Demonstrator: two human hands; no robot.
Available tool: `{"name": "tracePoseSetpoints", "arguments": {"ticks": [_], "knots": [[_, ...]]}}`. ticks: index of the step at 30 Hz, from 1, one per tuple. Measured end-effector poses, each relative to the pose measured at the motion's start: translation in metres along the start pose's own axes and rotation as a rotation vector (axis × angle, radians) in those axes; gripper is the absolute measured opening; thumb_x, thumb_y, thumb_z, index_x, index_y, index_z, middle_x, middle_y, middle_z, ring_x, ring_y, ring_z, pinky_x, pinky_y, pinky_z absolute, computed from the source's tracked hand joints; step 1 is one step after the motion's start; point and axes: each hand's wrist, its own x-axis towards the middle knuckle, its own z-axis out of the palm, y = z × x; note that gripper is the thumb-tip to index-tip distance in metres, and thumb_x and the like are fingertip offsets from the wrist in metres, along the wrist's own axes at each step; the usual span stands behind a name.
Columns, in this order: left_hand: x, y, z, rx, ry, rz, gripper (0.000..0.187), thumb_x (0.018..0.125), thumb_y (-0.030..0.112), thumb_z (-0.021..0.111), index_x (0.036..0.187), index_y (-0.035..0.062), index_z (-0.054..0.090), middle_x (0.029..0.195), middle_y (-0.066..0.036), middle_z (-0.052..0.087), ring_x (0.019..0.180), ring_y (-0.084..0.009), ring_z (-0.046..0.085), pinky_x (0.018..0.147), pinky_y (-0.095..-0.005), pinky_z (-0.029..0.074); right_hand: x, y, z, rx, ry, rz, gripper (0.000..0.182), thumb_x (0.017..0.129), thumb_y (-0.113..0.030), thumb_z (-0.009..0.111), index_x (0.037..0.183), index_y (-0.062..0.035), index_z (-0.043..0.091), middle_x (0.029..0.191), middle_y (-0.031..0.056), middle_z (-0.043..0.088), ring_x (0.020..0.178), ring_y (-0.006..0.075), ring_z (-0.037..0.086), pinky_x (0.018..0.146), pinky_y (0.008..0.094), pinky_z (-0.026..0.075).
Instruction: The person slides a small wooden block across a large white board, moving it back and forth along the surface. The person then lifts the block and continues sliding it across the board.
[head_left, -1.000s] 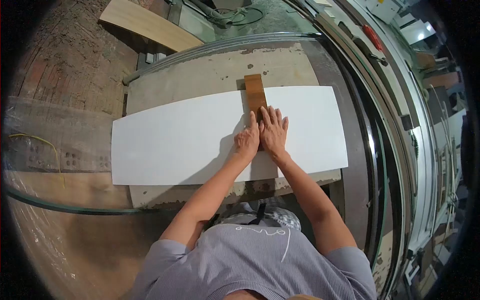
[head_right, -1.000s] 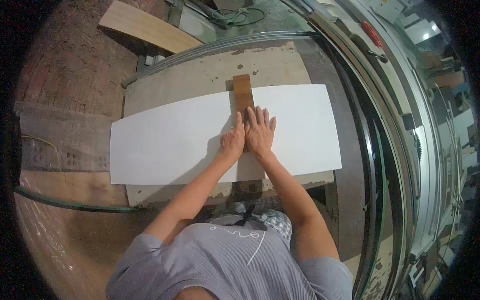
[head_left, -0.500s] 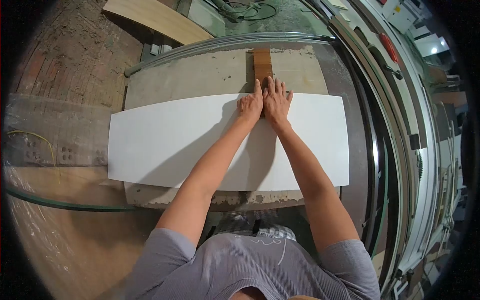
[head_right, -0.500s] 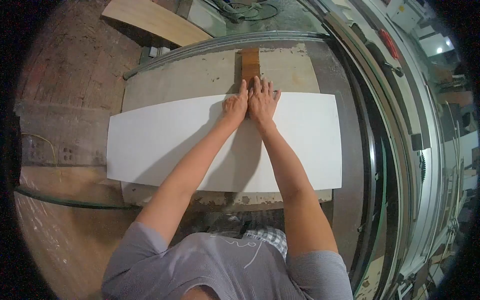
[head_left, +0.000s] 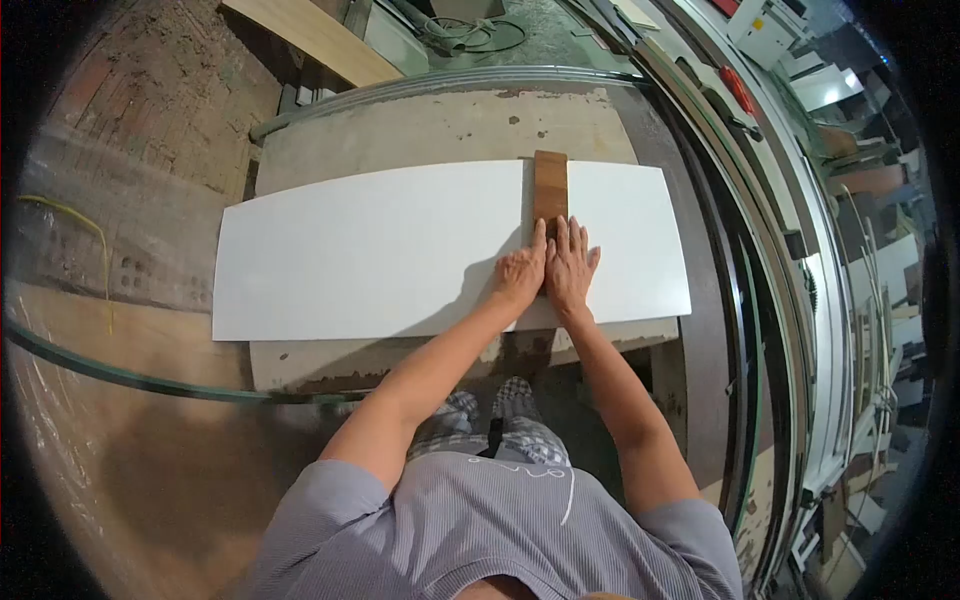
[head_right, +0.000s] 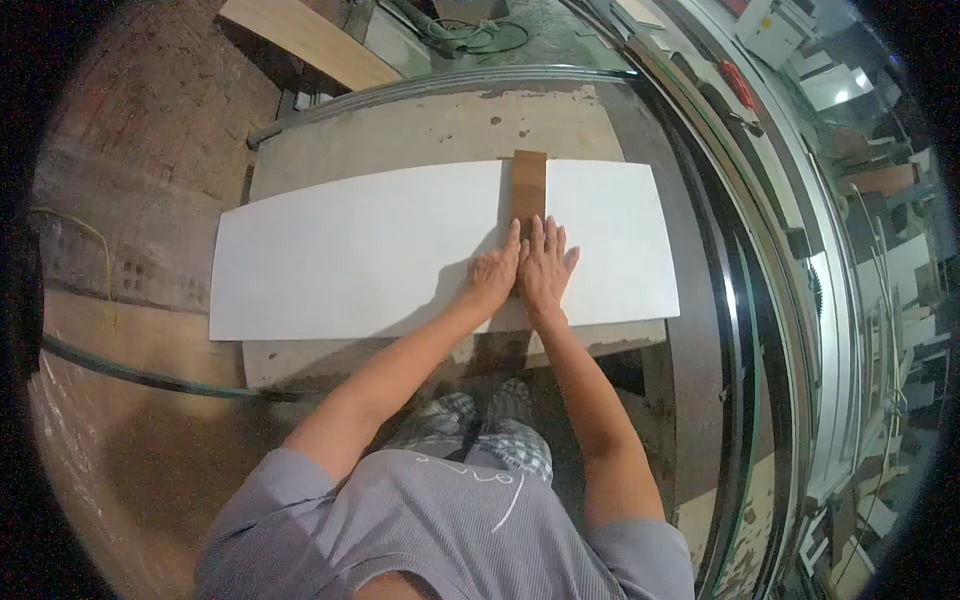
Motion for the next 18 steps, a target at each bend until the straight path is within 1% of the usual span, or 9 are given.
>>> {"name": "tracePoseSetpoints", "arguments": {"ticks": [1, 4, 7, 8, 11, 12, 13, 15, 18], "knots": [[-0.019, -0.002, 0.0, -0.004, -0.003, 0.005, 0.054, 0.093, 0.031, 0.038, 0.141, 0.0088, 0.023, 0.073, -0.019, 0.064, 0.063, -0.0334, 0.064, 0.056, -0.0452, 0.051, -0.018, -0.004, -0.003, 0.001, -0.001, 0.004, 0.045, 0.094, -0.029, 0.035, 0.136, -0.0124, 0.034, 0.141, 0.0118, 0.033, 0.132, 0.0302, 0.025, 0.106, 0.0544, 0.014], [-0.073, -0.006, -0.004, 0.08, 0.011, 0.032, 0.052, 0.094, 0.029, 0.04, 0.138, 0.004, 0.029, 0.057, -0.016, 0.06, 0.048, -0.0264, 0.061, 0.044, -0.0385, 0.049, -0.07, -0.021, -0.009, 0.003, -0.027, 0.015, 0.045, 0.094, -0.027, 0.036, 0.136, -0.012, 0.035, 0.142, 0.0112, 0.032, 0.134, 0.0295, 0.024, 0.107, 0.0531, 0.013], [-0.12, -0.024, -0.018, 0.014, 0.038, 0.056, 0.053, 0.093, 0.027, 0.042, 0.137, 0.0012, 0.029, 0.057, -0.015, 0.061, 0.049, -0.0247, 0.062, 0.045, -0.0362, 0.049, -0.109, -0.046, -0.014, 0.001, -0.057, -0.006, 0.045, 0.093, -0.026, 0.038, 0.136, -0.0121, 0.035, 0.142, 0.0101, 0.032, 0.134, 0.029, 0.024, 0.108, 0.0525, 0.013], [-0.129, -0.032, -0.02, -0.031, 0.018, 0.044, 0.054, 0.093, 0.024, 0.044, 0.137, -0.0018, 0.026, 0.058, -0.014, 0.061, 0.05, -0.0246, 0.063, 0.046, -0.0351, 0.05, -0.116, -0.054, -0.014, 0.005, -0.071, -0.024, 0.046, 0.093, -0.026, 0.039, 0.136, -0.0124, 0.035, 0.142, 0.0098, 0.032, 0.134, 0.0286, 0.025, 0.107, 0.0526, 0.014], [-0.142, -0.042, -0.042, 0.008, -0.004, 0.008, 0.055, 0.092, 0.02, 0.045, 0.137, -0.0039, 0.024, 0.061, -0.015, 0.062, 0.053, -0.0245, 0.063, 0.048, -0.0347, 0.051, -0.121, -0.07, -0.006, 0.017, -0.064, -0.089, 0.046, 0.092, -0.025, 0.041, 0.136, -0.0132, 0.035, 0.142, 0.0093, 0.033, 0.134, 0.0273, 0.026, 0.107, 0.0526, 0.014], [-0.142, -0.048, -0.043, -0.012, -0.018, -0.008, 0.055, 0.091, 0.017, 0.045, 0.138, -0.0022, 0.024, 0.065, -0.018, 0.063, 0.058, -0.0273, 0.065, 0.051, -0.0371, 0.052, -0.119, -0.075, -0.004, 0.011, -0.063, -0.093, 0.046, 0.092, -0.025, 0.041, 0.136, -0.0132, 0.035, 0.142, 0.0091, 0.033, 0.134, 0.0273, 0.026, 0.107, 0.0526, 0.014], [-0.139, -0.052, -0.042, -0.008, -0.008, -0.023, 0.055, 0.091, 0.017, 0.045, 0.138, -0.0022, 0.024, 0.065, -0.018, 0.063, 0.058, -0.0273, 0.065, 0.051, -0.0371, 0.052, -0.116, -0.079, -0.002, 0.002, -0.067, -0.095, 0.046, 0.092, -0.025, 0.041, 0.136, -0.0132, 0.035, 0.142, 0.0089, 0.033, 0.134, 0.0273, 0.026, 0.107, 0.0525, 0.014], [-0.13, -0.057, -0.042, 0.051, 0.008, -0.047, 0.054, 0.09, 0.022, 0.045, 0.138, 0.0029, 0.028, 0.066, -0.016, 0.064, 0.06, -0.0281, 0.065, 0.053, -0.0384, 0.053, -0.106, -0.083, 0.002, 0.011, -0.088, -0.104, 0.046, 0.092, -0.026, 0.041, 0.136, -0.0126, 0.034, 0.142, 0.0089, 0.034, 0.133, 0.0279, 0.026, 0.107, 0.0527, 0.014], [-0.115, -0.059, -0.044, 0.02, 0.04, -0.081, 0.053, 0.091, 0.024, 0.043, 0.138, 0.0052, 0.029, 0.069, -0.017, 0.064, 0.062, -0.0305, 0.065, 0.055, -0.0401, 0.053, -0.091, -0.085, 0.007, 0.022, -0.074, -0.091, 0.046, 0.092, -0.025, 0.041, 0.137, -0.0121, 0.034, 0.141, 0.0084, 0.034, 0.133, 0.0284, 0.026, 0.107, 0.0529, 0.014]]}}
